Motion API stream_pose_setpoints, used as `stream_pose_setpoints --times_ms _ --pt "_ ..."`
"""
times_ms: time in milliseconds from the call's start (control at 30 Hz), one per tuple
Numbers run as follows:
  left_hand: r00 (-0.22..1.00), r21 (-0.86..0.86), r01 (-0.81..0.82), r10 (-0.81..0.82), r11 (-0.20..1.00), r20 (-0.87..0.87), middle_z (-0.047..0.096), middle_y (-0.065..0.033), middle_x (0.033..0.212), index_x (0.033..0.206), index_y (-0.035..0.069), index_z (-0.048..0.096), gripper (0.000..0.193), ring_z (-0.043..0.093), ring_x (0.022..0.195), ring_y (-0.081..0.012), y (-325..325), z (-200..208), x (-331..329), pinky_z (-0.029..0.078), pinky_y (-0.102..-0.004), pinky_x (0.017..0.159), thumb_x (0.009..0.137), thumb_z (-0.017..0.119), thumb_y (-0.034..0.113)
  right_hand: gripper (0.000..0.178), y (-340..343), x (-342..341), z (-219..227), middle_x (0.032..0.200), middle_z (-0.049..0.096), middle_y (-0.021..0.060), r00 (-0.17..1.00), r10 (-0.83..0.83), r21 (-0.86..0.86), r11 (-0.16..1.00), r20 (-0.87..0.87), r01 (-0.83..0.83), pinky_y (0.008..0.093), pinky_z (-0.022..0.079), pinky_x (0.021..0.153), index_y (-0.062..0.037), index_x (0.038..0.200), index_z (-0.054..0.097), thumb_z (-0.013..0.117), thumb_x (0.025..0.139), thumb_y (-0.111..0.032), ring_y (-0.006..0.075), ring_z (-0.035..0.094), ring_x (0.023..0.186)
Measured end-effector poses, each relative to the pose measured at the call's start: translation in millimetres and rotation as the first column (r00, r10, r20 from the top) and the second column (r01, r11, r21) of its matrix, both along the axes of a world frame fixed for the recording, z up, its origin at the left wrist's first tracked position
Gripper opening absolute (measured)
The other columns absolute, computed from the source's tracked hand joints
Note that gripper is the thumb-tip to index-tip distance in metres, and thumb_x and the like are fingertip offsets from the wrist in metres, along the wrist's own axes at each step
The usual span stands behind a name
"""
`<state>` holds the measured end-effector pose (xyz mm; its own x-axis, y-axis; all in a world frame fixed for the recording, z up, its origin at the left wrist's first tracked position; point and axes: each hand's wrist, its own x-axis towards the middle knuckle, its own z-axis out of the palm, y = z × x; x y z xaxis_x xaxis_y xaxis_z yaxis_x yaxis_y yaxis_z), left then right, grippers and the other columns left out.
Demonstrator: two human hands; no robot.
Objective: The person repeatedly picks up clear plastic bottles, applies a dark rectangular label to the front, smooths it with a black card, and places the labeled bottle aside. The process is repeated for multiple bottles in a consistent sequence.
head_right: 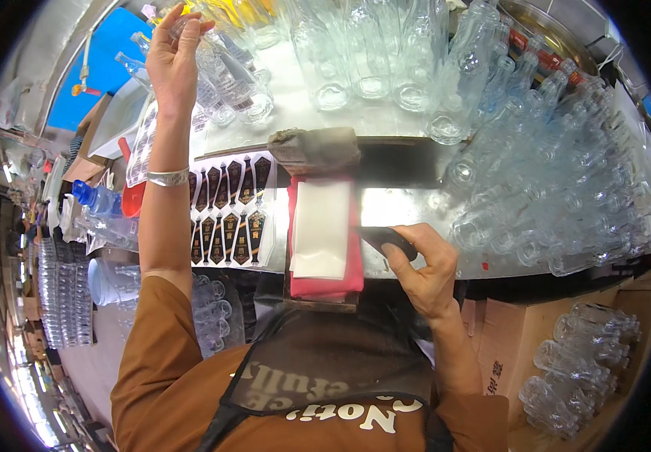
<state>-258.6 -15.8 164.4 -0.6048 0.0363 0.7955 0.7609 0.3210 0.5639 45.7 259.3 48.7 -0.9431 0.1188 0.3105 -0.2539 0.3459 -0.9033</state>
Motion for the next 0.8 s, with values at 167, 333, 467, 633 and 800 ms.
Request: stream_pose_setpoints --times_ms 167,333,467,633,800 --pt "0.996 0.074 0.038 -0.044 0.997 0.083 0.064 -0.0135 0.12 0.138 -0.005 0.051 0.045 0.067 0.104 -0.0195 -8 -23 -32 0.051 -0.0308 0.089 0.099 0.064 0.015 0.018 8 -3 -12 0.085 0.069 0.0095 0.997 -0.047 0.001 0.999 0.054 0.047 0.0292 0.049 0.067 0.0003 0.101 0.072 0.074 0.085 -0.007 0.0174 0.063 0.073" --pt "0.878 -0.109 -0.396 0.341 0.912 -0.337 0.061 -0.0218 0.133 0.142 -0.006 0.048 0.055 0.058 0.122 -0.028 25 0 4 0.045 -0.0377 0.104 0.096 0.068 0.015 0.019 9 -7 -12 0.085 0.069 0.0097 0.996 -0.053 0.012 0.999 0.071 0.052 0.0293 0.049 0.067 -0.0003 0.102 0.072 0.074 0.085 -0.007 0.0171 0.063 0.072" --pt "0.988 -0.186 -0.152 0.145 0.971 -0.047 0.07 -0.0153 0.108 0.128 -0.005 0.057 0.043 0.067 0.099 -0.023 96 8 34 0.05 -0.0341 0.087 0.096 0.069 0.021 0.021 0 -9 -4 0.086 0.07 0.0101 0.997 -0.044 0.01 0.999 0.065 0.044 0.0294 0.05 0.067 -0.0004 0.105 0.072 0.074 0.085 -0.006 0.0168 0.063 0.072" --pt "0.988 -0.057 -0.08 0.086 0.995 0.126 0.071 -0.0163 0.089 0.097 -0.001 0.063 0.033 0.069 0.08 -0.0255 118 -26 2 0.054 -0.0384 0.073 0.091 0.075 0.029 0.029 -19 -6 4 0.089 0.071 0.0105 0.995 -0.097 -0.086 0.992 -0.02 0.095 0.0282 0.051 0.07 0.0 0.115 0.068 0.072 0.087 -0.005 0.0148 0.064 0.075" --pt "0.909 0.21 0.303 -0.348 0.93 0.228 0.072 -0.0099 0.103 0.129 -0.004 0.059 0.036 0.066 0.096 -0.0157 72 17 68 0.049 -0.0305 0.093 0.102 0.061 0.019 0.025 3 -9 7 0.087 0.067 0.0059 0.973 0.046 -0.637 0.762 0.228 0.113 0.0228 0.048 0.079 0.0025 0.109 0.068 0.05 0.098 -0.011 0.0096 0.06 0.08"
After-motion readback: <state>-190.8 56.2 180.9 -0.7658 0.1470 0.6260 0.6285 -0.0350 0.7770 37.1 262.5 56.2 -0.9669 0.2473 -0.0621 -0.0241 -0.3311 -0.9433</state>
